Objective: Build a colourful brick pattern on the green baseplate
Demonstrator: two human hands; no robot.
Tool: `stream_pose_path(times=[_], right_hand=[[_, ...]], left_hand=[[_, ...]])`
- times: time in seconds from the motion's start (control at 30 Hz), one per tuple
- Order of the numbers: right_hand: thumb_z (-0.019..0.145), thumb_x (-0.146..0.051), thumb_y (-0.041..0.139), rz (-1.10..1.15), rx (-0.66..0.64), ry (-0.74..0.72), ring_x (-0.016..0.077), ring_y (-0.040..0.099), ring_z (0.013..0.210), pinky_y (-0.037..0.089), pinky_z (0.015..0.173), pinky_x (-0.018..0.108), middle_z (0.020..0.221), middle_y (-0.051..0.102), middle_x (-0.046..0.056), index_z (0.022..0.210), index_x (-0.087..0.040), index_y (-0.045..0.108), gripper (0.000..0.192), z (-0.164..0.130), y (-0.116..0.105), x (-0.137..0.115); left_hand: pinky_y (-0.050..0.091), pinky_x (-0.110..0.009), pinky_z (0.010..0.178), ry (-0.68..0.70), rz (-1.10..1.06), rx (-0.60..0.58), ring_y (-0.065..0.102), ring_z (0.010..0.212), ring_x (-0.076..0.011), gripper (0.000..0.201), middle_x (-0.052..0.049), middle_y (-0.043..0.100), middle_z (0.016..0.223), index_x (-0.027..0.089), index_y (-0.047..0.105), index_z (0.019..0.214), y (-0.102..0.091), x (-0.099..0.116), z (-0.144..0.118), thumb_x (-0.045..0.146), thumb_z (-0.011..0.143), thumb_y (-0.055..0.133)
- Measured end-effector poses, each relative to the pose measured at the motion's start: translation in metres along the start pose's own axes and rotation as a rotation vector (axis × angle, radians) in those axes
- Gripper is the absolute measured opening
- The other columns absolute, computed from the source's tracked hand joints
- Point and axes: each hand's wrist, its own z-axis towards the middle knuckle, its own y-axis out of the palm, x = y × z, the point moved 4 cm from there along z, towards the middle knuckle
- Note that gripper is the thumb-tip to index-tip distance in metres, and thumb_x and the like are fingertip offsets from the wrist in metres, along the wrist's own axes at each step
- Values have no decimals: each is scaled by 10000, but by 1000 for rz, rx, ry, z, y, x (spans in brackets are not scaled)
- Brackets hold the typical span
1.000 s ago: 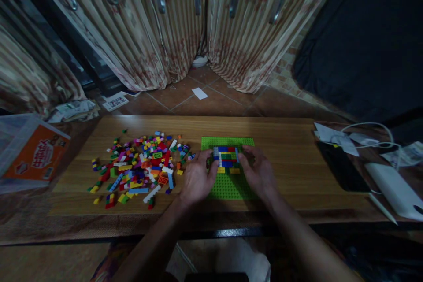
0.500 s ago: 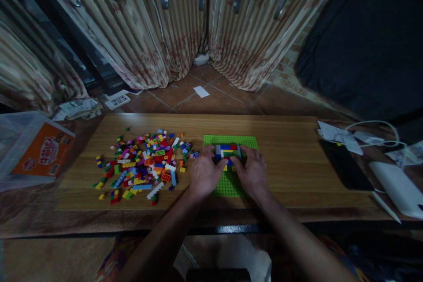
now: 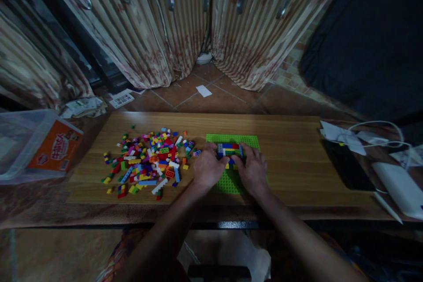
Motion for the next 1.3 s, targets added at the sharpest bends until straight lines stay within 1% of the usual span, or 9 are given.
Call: stream_pose_path(times=[0.17,0.3,0.47,0.63,0.8,0.97,1.07,1.23,1.3], right_hand=[[875,-511,440,55,10,-25,321,477,1108,387,900,528,1182,573,152,1272,-184,521,521,-1,0,3],[884,-529,388,314,5,97,279,541,1075,410,918,471,1144,617,152,1212,-151,561,529,9,-6,19],[813,-582,450,655,80,306,236,621,881,476,784,384,952,684,128,1077,-131,620,549,23,-18,38],[754,-565,537,760,91,343,224,633,839,487,745,357,897,693,115,979,-130,652,502,24,-20,31],[750,-554,580,764,36,331,222,644,814,497,758,376,928,702,110,967,-150,664,467,17,-16,24],[753,-529,601,720,18,299,235,653,845,501,788,386,939,709,104,927,-163,683,413,14,-16,22],[748,-497,618,703,-5,298,240,657,874,493,834,400,962,713,93,911,-178,695,366,14,-14,21],[728,-450,649,683,-41,336,237,665,866,491,864,410,954,721,80,892,-192,707,312,13,-9,19],[723,-452,656,684,-47,331,243,664,878,488,878,421,961,721,82,900,-191,710,319,12,-9,18]], left_hand=[[441,-297,616,47,43,20,664,764,-233,427,-53,686,798,176,557,1122,-1,0,-6,402,770,644],[462,-308,642,77,29,5,663,765,-232,434,-61,692,810,159,542,1164,-4,-2,-5,404,810,598],[477,-270,672,151,-119,14,640,728,-168,215,-31,682,802,187,624,983,-14,-7,6,329,843,542],[463,-229,651,315,-281,-1,593,688,-127,174,5,646,755,187,639,877,-39,-13,14,285,841,500],[446,-222,660,257,-262,196,592,715,-128,193,0,648,744,154,646,828,-92,-48,28,253,823,480],[444,-213,658,163,-139,278,596,688,-123,160,5,659,703,144,656,778,-131,-83,32,234,790,524],[468,-226,680,164,-116,286,618,713,-136,142,-12,682,743,150,662,794,-139,-91,31,223,771,543],[494,-263,767,268,67,162,649,816,-168,171,-26,710,880,192,684,879,-134,-87,27,210,747,577],[499,-269,795,275,133,162,649,861,-175,221,-27,708,933,208,683,926,-135,-86,25,168,751,555]])
